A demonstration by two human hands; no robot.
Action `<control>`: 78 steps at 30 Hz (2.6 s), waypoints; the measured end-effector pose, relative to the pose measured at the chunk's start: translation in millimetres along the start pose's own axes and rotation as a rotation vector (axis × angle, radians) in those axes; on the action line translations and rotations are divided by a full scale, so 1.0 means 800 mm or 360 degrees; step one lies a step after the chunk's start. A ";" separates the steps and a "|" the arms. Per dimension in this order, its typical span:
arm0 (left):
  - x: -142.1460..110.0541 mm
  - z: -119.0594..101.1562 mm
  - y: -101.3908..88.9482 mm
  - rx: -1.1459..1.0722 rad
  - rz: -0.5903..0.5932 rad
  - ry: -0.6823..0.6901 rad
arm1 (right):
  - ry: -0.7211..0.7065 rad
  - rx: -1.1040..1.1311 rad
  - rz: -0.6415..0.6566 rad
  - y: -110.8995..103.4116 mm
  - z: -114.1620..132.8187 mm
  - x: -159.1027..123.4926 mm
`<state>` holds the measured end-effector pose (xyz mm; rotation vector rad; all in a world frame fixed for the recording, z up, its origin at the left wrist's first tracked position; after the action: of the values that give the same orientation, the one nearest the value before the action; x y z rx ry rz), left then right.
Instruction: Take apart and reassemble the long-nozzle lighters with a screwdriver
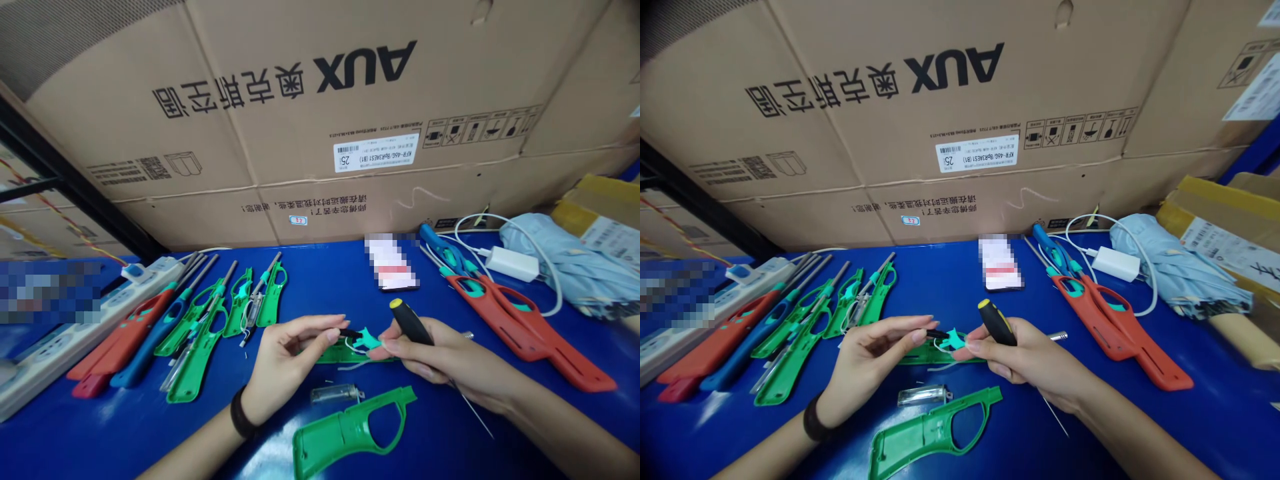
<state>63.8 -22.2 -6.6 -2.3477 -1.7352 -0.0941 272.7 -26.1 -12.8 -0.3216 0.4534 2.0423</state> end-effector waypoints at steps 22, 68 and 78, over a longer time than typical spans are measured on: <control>-0.002 0.007 0.004 -0.0099 0.0012 -0.0129 | 0.0045 0.0139 0.0060 0.006 -0.002 0.000; -0.009 0.004 0.009 0.0215 0.0096 0.0285 | 0.0039 0.0199 0.0094 0.004 -0.004 0.004; -0.010 0.009 0.010 0.0223 0.0015 0.0248 | 0.0020 -0.0026 0.0145 0.013 -0.016 0.013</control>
<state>68.6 -30.2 -16.3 -2.1864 -1.6036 -0.1450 259.4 -28.5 -26.6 -0.3290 0.4666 2.1349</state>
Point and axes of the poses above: each hand's wrist, its own x-axis towards the middle knuckle, its own y-axis out of the palm, z = x × y, the point moved 2 cm from there along x, towards the middle knuckle, and after that the axes turned 5 degrees about z, right-handed, at the moved point
